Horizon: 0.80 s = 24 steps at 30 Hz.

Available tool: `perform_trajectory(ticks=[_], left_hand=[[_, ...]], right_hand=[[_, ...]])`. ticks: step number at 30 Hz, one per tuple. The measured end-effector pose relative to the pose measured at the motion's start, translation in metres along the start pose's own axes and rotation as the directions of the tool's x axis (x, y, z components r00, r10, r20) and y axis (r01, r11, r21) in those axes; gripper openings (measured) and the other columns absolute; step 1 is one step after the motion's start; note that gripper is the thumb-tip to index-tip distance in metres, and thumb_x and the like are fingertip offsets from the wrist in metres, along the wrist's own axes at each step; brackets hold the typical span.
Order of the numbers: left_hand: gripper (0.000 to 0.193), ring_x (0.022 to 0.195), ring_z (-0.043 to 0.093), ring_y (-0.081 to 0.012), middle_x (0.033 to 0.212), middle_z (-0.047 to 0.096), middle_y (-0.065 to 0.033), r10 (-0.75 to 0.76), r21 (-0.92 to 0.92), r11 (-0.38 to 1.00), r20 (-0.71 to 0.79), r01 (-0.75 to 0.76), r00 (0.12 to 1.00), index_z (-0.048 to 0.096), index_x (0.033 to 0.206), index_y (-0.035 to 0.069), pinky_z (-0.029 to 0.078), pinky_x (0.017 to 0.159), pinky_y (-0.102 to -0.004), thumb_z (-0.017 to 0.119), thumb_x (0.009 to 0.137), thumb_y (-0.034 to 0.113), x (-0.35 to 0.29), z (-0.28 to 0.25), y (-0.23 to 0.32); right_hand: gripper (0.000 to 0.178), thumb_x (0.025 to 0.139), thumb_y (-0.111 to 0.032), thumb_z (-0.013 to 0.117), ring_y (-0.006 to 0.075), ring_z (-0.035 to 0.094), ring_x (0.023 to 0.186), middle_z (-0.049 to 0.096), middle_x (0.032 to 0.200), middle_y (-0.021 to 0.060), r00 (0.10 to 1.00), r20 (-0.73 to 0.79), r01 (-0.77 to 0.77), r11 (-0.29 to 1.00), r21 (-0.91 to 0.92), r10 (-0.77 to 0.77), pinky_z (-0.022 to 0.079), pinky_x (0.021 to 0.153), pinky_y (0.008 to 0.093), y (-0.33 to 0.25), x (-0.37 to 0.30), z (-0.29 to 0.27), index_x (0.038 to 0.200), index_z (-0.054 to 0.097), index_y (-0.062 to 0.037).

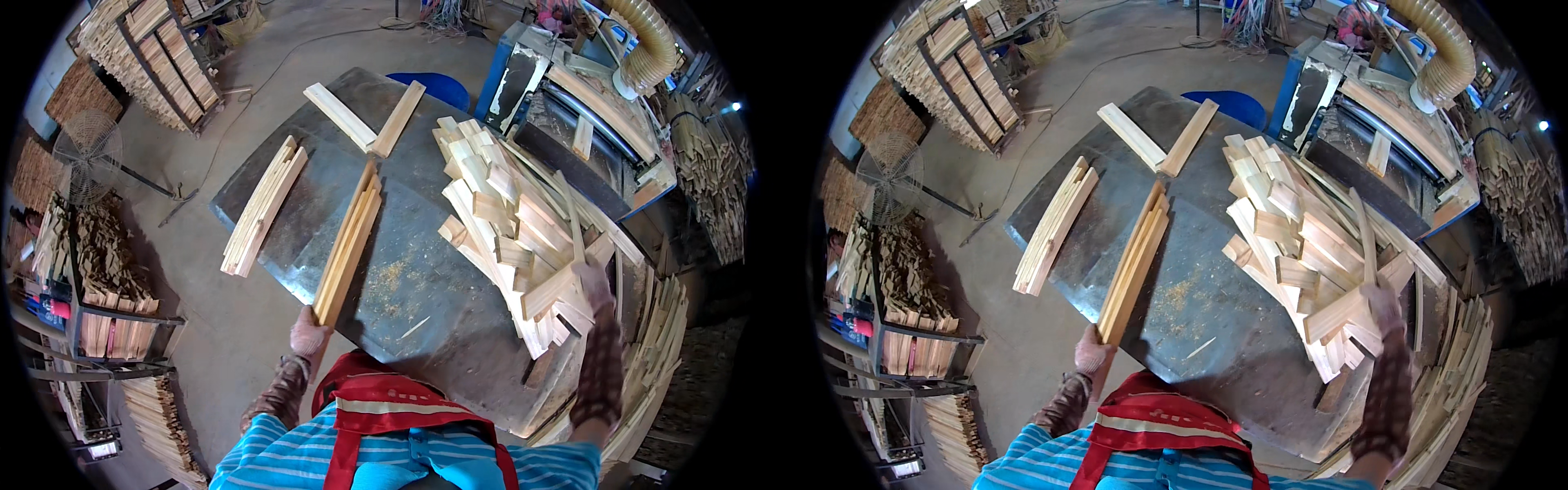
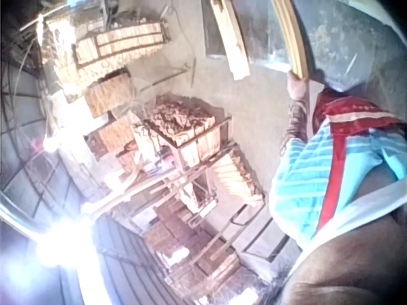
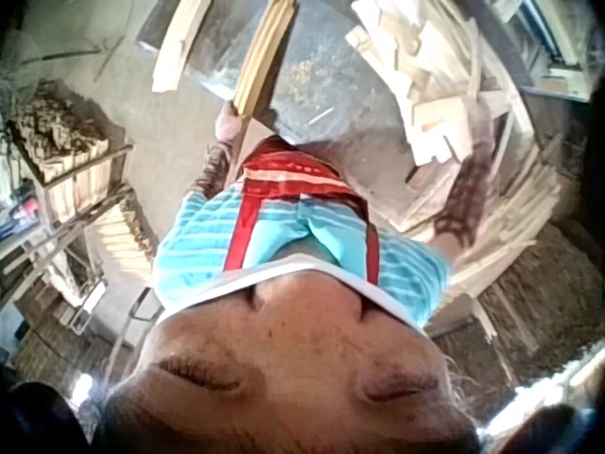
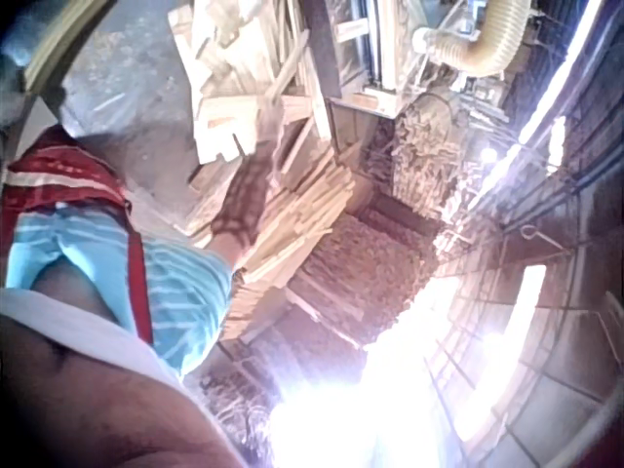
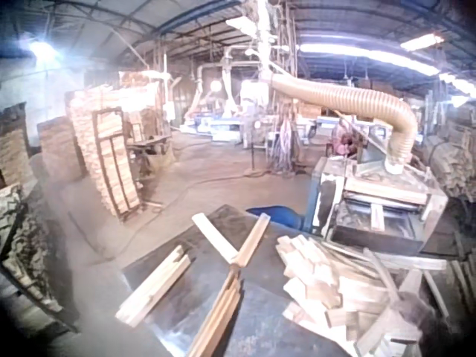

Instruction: The person gathers loose wooden planks from a metal table, aligns them into neat bundles, and carries them to a nearby rack. They repeat this process multiple times, clearing the table and organizing the wood into stacks.

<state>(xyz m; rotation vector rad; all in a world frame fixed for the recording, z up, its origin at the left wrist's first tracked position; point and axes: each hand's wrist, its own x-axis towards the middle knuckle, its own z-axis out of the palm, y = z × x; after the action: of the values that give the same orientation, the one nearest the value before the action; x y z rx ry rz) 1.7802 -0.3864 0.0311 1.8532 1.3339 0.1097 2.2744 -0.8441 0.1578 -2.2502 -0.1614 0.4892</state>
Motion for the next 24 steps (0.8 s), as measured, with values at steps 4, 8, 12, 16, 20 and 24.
perform_trajectory(ticks=[4,8,12,16,20,24], left_hand=[[0.052,0.101,0.069,-0.0349,0.101,0.071,-0.0177,0.009,0.023,1.0,0.027,-0.01,1.0,0.057,0.114,0.007,0.052,0.085,-0.0425,0.076,0.066,0.013,0.013,-0.026,-0.003],[0.052,0.099,0.069,-0.0351,0.099,0.071,-0.0192,0.128,-0.035,0.991,0.017,-0.127,0.992,0.057,0.112,0.007,0.053,0.083,-0.0441,0.077,0.065,0.015,0.06,0.003,-0.045],[0.051,0.08,0.067,-0.0304,0.086,0.067,-0.0136,0.081,0.061,0.994,0.116,-0.088,0.99,0.056,0.107,0.005,0.053,0.074,-0.0416,0.079,0.063,0.018,0.067,0.022,-0.008],[0.05,0.078,0.064,-0.0284,0.085,0.065,-0.0115,0.126,-0.034,0.992,0.055,-0.125,0.99,0.054,0.109,0.003,0.052,0.074,-0.0408,0.078,0.07,0.024,0.053,0.062,-0.013],[0.058,0.1,0.064,-0.0251,0.112,0.066,-0.0193,0.205,-0.342,0.93,0.179,-0.135,0.962,0.052,0.128,0.002,0.052,0.084,-0.0412,0.075,0.086,0.033,0.049,0.087,-0.028],[0.056,0.091,0.067,-0.0277,0.102,0.069,-0.0182,-0.027,-0.117,0.991,0.293,0.064,0.956,0.054,0.122,0.003,0.054,0.079,-0.0424,0.077,0.083,0.035,0.047,0.088,0.014]], right_hand=[[0.071,0.088,-0.029,0.072,0.0184,0.066,0.083,0.063,0.103,0.008,0.997,-0.062,0.081,0.823,0.563,-0.056,0.057,0.061,0.0277,-0.07,-0.132,0.05,0.146,0.043,-0.0012],[0.082,0.086,-0.028,0.075,0.0204,0.067,0.089,0.064,0.114,0.0118,0.975,-0.016,0.18,0.741,0.647,-0.223,0.059,0.073,0.0351,-0.086,-0.189,0.153,0.153,0.033,-0.0087],[0.089,0.087,-0.007,0.069,0.0135,0.062,0.087,0.063,0.115,0.0052,0.917,0.388,-0.237,0.661,0.712,-0.089,0.053,0.074,0.0293,-0.09,-0.204,0.268,0.161,0.02,-0.0168],[0.09,0.078,-0.012,0.076,0.0166,0.058,0.109,0.061,0.126,0.0059,0.825,0.533,-0.522,0.615,0.591,0.187,0.049,0.089,0.0292,-0.096,-0.186,0.385,0.157,0.033,-0.0134],[0.08,0.082,-0.025,0.068,0.0366,0.063,0.109,0.062,0.124,0.0238,0.829,0.559,-0.102,0.979,0.179,-0.016,0.049,0.096,0.043,-0.032,-0.168,0.498,0.151,0.033,-0.0071],[0.061,0.082,-0.043,0.067,0.0414,0.063,0.11,0.065,0.116,0.0247,0.827,0.559,0.154,0.928,-0.34,0.068,0.051,0.093,0.048,-0.052,-0.178,0.483,0.127,0.056,-0.0044]])
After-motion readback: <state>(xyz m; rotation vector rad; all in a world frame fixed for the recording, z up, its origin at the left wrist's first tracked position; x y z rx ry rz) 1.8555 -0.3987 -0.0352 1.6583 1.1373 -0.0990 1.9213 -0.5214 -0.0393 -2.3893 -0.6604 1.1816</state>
